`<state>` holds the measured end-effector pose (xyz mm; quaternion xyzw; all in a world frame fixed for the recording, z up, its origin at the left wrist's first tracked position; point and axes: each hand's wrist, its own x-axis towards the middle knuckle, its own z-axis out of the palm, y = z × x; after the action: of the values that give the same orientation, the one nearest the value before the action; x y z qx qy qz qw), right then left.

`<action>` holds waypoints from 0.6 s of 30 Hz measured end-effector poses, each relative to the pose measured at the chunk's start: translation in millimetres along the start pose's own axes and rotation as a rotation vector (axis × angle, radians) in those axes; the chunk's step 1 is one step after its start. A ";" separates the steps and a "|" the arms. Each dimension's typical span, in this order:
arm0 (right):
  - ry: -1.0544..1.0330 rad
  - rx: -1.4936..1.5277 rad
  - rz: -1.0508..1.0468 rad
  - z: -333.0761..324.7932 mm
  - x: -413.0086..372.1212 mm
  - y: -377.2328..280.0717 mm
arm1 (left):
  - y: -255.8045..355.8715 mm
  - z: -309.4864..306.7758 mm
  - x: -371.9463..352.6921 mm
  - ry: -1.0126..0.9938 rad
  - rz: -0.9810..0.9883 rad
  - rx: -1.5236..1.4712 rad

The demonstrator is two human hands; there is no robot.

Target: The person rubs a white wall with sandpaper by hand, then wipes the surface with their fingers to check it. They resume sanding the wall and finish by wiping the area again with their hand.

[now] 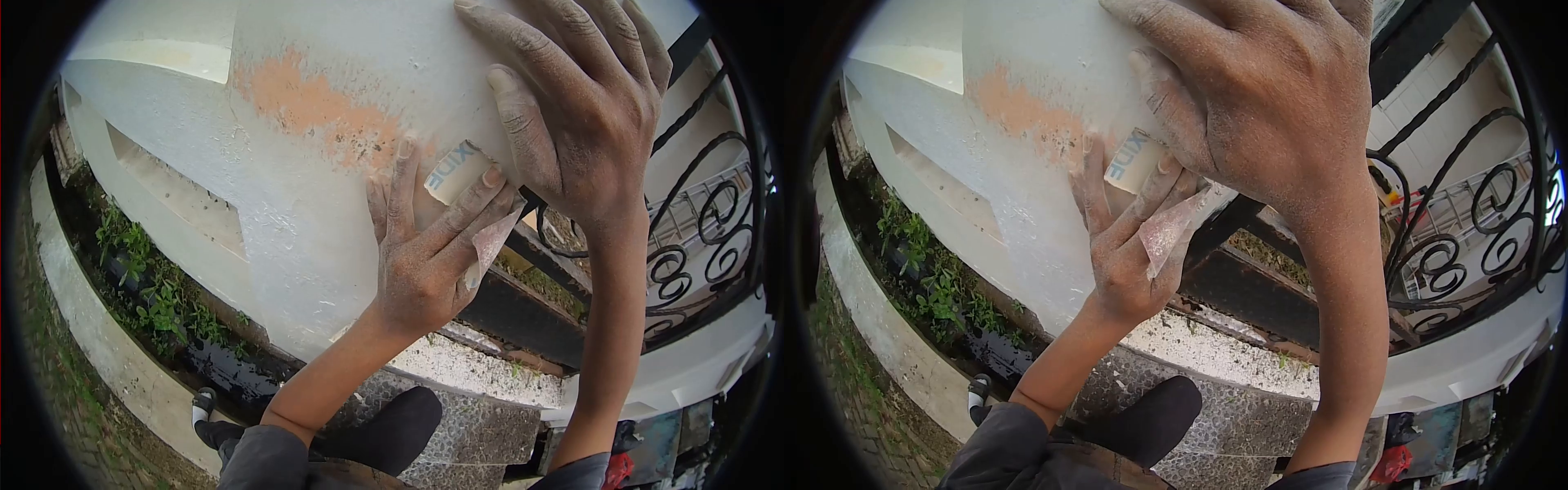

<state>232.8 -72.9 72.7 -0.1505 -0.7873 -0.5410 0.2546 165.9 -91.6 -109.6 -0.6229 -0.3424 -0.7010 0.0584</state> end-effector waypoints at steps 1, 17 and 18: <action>-0.043 -0.038 0.000 -2.3 -0.8 -0.7 | -0.2 -1.7 -11.5 -0.022 -0.034 -0.009; -0.098 0.293 0.173 -23.5 -6.3 -10.3 | -17.5 -65.6 -78.3 -0.317 -0.135 -0.089; 0.018 0.340 0.193 -20.8 -8.8 -16.6 | -13.9 -76.9 -79.1 -0.353 -0.143 -0.081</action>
<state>236.5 -98.0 60.9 -0.1753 -0.8469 -0.3748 0.3339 111.9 -150.8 -186.7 -0.7120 -0.3621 -0.5965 -0.0777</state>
